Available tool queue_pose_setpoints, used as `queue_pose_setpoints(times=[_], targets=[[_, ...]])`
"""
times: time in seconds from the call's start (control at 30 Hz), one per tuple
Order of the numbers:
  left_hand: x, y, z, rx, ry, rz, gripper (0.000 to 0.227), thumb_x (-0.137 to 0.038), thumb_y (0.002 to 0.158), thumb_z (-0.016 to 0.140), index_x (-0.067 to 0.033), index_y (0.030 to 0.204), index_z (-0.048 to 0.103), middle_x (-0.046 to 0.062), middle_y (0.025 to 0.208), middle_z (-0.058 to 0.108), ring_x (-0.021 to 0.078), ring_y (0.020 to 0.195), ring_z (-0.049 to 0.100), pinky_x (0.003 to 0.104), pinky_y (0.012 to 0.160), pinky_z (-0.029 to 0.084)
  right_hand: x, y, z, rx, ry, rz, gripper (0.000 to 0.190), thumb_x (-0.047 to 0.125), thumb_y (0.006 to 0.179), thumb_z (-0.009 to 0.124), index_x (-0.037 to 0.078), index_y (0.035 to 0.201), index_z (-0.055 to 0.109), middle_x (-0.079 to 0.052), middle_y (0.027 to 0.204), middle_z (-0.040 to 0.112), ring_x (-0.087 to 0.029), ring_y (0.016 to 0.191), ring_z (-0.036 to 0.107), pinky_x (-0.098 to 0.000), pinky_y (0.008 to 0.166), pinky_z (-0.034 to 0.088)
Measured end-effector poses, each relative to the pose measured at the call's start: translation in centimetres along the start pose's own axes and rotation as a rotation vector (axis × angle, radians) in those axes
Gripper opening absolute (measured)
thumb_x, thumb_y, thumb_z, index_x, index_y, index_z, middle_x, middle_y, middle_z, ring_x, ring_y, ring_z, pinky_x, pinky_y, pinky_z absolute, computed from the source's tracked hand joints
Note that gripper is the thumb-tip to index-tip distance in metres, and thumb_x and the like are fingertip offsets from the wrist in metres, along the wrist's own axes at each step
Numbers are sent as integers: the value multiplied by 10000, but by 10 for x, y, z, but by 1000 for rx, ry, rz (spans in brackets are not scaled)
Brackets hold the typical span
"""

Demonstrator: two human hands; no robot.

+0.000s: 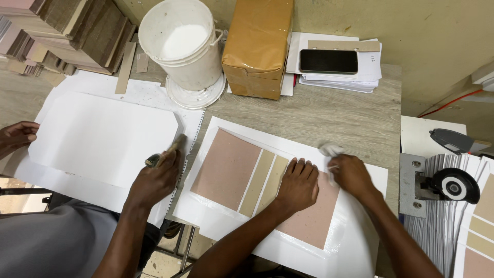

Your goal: The person applies glue to white book covers using a brush and then places colored paper sheets onto the glued surfaces. They smooth the paper with a cloth to ensure adhesion and repeat the process for multiple covers, stacking the finished items.

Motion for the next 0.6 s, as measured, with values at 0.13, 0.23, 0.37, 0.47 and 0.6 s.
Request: queue_pose_setpoints(times=[0.13,0.23,0.37,0.47,0.6], targets=[[2,1,-4,8,26,-21,363,-265,999,584,4,1217,694,203,1190,667,396,1282,638,573,1173,472,49,11,-4,-53,266,-118,197,78,945,728,127,1112,822,-152,1093,822,-412,1079,793,-517,916,657],[25,11,-32,301,-33,-119,611,-434,1047,446,27,1447,470,273,1429,494,448,1461,422,572,1256,336,51,2,-15,-90,286,-127,196,99,949,731,128,1135,785,-158,1118,818,-412,1095,786,-530,915,652],[59,-9,-38,257,29,-105,770,-620,1067,461,-51,1582,525,248,1570,534,439,1549,431,577,1329,213,37,-9,-8,-105,290,23,159,161,985,730,153,1128,799,-140,1105,828,-383,1065,798,-512,910,654],[57,-9,-36,55,43,-87,639,-525,1027,579,-38,1428,683,223,1412,673,418,1430,573,581,1306,277,52,6,14,-216,232,-35,125,156,987,712,116,1073,795,-181,1014,797,-432,981,785,-537,858,652],[61,-14,-31,-63,80,-80,515,-407,983,611,-22,1300,737,199,1297,722,384,1336,647,553,1266,369,95,31,20,-266,291,-183,110,148,989,724,109,1058,801,-161,969,776,-415,958,784,-511,824,653]])
Point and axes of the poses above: each hand's wrist, its own y-axis towards the middle knuckle, its own z-axis out of the palm, x = y × z, the point moved 6 cm from there along y, towards the middle knuckle
